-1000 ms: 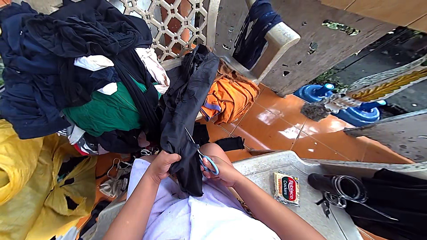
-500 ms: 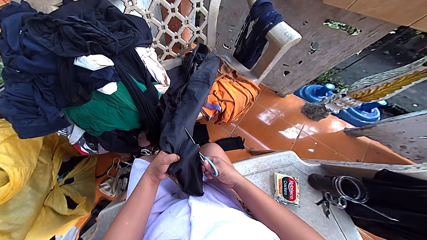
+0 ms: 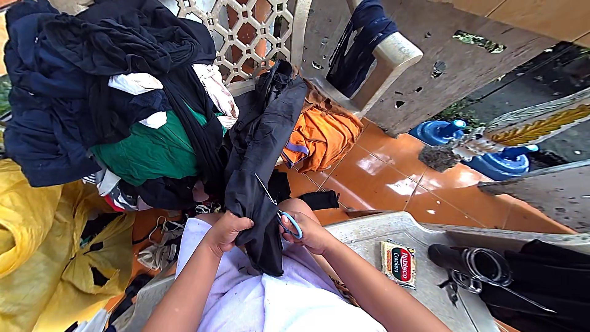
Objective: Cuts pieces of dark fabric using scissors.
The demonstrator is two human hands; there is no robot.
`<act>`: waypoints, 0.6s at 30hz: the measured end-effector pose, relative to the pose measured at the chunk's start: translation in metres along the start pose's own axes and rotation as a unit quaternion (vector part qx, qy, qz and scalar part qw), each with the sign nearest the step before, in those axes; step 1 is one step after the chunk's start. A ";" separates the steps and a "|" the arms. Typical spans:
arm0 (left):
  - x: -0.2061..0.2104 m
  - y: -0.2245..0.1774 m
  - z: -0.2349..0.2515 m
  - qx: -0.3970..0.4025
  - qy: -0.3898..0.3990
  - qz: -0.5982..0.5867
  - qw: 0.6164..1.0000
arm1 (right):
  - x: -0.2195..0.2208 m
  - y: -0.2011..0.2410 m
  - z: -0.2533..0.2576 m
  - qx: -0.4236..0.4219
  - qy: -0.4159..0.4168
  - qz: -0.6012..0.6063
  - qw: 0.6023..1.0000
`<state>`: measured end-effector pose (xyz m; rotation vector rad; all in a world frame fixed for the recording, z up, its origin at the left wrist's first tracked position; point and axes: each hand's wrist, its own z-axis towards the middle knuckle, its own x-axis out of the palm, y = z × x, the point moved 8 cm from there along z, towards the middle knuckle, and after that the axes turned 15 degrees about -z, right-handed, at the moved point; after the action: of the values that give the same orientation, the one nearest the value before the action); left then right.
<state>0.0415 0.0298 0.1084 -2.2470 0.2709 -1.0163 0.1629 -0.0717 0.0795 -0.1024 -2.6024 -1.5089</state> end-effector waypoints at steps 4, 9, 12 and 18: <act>-0.004 0.002 0.001 -0.009 0.007 0.000 1.000 | -0.001 -0.002 -0.005 0.003 -0.005 0.005 1.000; -0.010 -0.001 0.011 0.017 -0.008 -0.060 0.998 | -0.008 -0.007 -0.010 -0.004 -0.027 -0.011 1.000; -0.006 -0.009 0.017 0.068 -0.093 -0.097 0.989 | -0.009 -0.012 -0.011 -0.001 -0.028 -0.014 1.000; -0.007 -0.012 0.021 0.079 -0.090 -0.062 0.991 | -0.006 -0.015 -0.009 0.031 0.020 0.006 0.999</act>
<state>0.0517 0.0517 0.1015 -2.2133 -0.0262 -0.8579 0.1677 -0.0866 0.0698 -0.0804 -2.6105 -1.4092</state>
